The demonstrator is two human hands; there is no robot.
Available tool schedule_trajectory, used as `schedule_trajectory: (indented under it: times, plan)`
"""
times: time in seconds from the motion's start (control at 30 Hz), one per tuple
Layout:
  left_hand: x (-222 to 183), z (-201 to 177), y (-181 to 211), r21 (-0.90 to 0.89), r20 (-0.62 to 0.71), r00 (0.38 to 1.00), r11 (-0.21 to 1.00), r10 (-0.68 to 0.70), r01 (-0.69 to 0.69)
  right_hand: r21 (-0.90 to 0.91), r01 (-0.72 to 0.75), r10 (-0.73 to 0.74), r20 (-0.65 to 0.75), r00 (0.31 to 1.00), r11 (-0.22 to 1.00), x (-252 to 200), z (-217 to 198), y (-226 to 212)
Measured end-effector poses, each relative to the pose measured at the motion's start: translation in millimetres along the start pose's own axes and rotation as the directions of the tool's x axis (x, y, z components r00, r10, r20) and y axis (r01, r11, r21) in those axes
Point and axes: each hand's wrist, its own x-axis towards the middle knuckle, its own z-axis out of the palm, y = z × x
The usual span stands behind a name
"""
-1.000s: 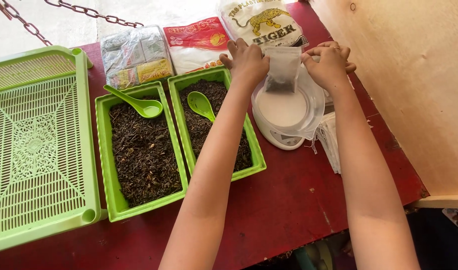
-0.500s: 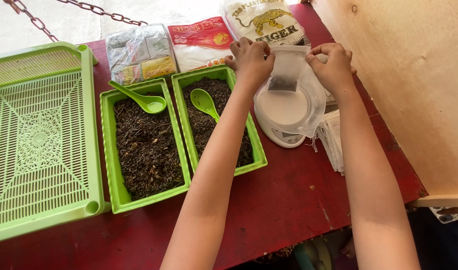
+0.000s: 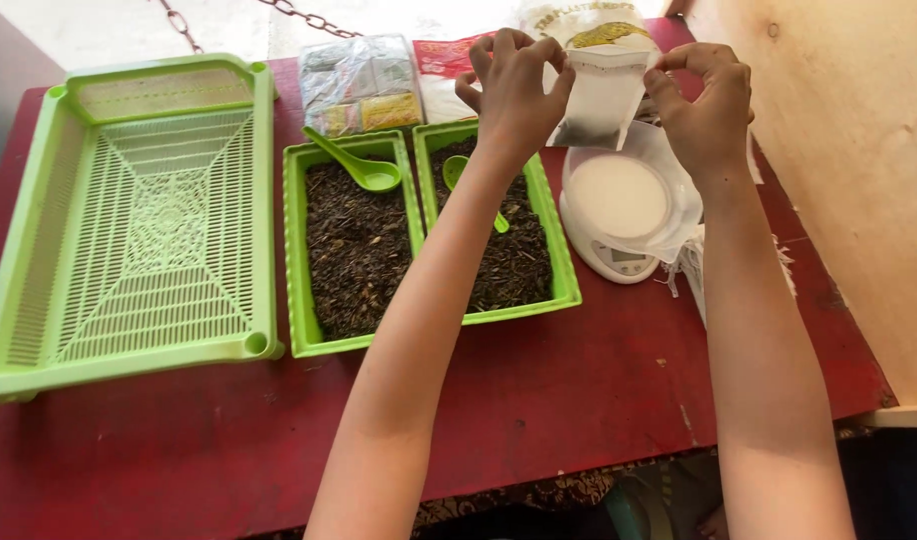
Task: Filling individual tea bags with loose tea leaves using a spoon and placing them into a basket.
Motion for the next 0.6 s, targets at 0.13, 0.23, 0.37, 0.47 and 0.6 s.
schedule_trajectory:
  times: [0.13, 0.23, 0.37, 0.47, 0.6]
  plan:
    - [-10, -48, -32, 0.058, -0.096, 0.991, 0.994, 0.093, -0.088, 0.111, 0.254, -0.256, -0.004, 0.967, 0.961, 5, 32, -28]
    - [-19, -92, -56, 0.115, -0.144, 0.983, 0.988, 0.117, -0.101, 0.039, 0.172, -0.175, 0.068, 0.982, 0.984, 2, 55, -74]
    - [-30, -147, -91, 0.225, -0.171, 0.982, 0.973, 0.08, -0.04, 0.116, 0.175, -0.193, 0.164, 0.967, 0.978, -4, 88, -126]
    - [-37, -186, -116, 0.265, -0.214, 0.976, 0.964, 0.05, 0.009, 0.156, 0.226, -0.256, 0.214, 0.943, 0.962, -6, 113, -161]
    - [-39, -224, -160, 0.302, -0.27, 0.962, 0.952, 0.029, 0.056, 0.192, 0.333, -0.372, 0.227, 0.9, 0.923, -5, 154, -196]
